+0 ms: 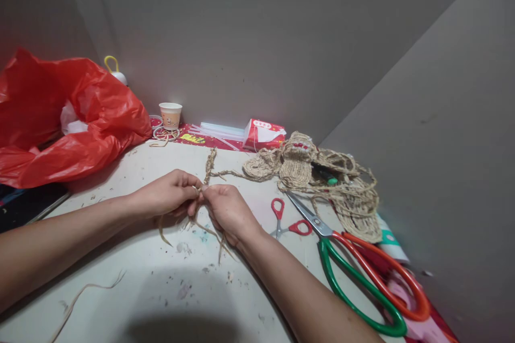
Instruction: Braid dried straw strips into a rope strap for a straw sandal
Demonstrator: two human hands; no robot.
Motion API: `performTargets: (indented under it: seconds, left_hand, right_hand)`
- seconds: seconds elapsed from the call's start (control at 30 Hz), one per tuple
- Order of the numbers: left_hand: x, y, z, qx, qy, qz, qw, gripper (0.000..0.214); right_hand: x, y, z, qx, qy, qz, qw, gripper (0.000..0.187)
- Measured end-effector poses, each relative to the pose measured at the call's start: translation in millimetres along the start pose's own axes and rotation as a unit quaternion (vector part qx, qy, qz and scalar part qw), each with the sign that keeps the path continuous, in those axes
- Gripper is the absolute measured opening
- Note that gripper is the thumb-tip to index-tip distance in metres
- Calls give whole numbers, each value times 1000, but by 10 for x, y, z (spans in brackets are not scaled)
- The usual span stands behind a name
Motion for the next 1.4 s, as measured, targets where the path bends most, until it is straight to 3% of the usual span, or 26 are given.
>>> performTargets:
  seconds: [0.1, 0.27, 0.43, 0.53, 0.57, 0.6, 0.63, 0.77, 0.87, 1.03, 1.13, 1.27, 1.4]
  left_hand:
    - [30, 28, -80, -13, -10, 16, 1000, 14]
    - [32, 92, -213, -48, -2, 11, 999, 12]
    - [-60, 121, -90, 6, -32, 14, 999, 11]
    - [-90, 58, 140, -108, -42, -31, 993, 21]
    - [-87, 34, 195, -161, -20, -57, 985, 19]
    - [-69, 5, 208, -177, 16, -69, 982, 16]
    - [-39, -28, 184, -164, 64, -66, 982, 14]
    - [47, -91, -58, -15, 227, 5, 974, 16]
    - [53, -73, -76, -31, 189, 10, 982, 16]
    - [65, -95, 35, -59, -2, -66, 996, 19]
    - [81, -114, 45, -55, -58, -81, 994, 22]
    - [76, -119, 33, -37, -8, -47, 998, 19]
    - [112, -117, -1, 12, 124, 59, 990, 17]
  right_hand:
    - [-16, 7, -23, 8, 8, 3, 1000, 38]
    - [-23, 16, -48, 32, -12, -9, 999, 34]
    - [5, 6, 9, 39, -85, -15, 995, 32]
    - [39, -4, 42, 79, -109, -29, 990, 25]
    - [48, -8, 51, 91, -110, -34, 989, 23]
    - [56, -13, 60, 101, -111, -39, 988, 22]
    - [63, -20, 68, 107, -112, -41, 987, 22]
    - [70, -52, 102, 129, -104, -43, 985, 26]
    - [59, -67, 139, 141, -77, -52, 986, 28]
    - [57, -60, 195, 150, 15, -41, 988, 31]
    - [69, -50, 215, 144, 76, -26, 986, 30]
    - [119, -46, 232, 130, 193, 22, 972, 25]
    - [210, -34, 221, 108, 344, 113, 926, 24]
Point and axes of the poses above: each hand's wrist, its own y-axis away from the middle knuckle, its own z-axis out of the back of the hand, x = y × z, the point moved 3 cm from there along -y, towards the middle knuckle, and after that the axes turned 1 degree about y, right-handed, at the moved point
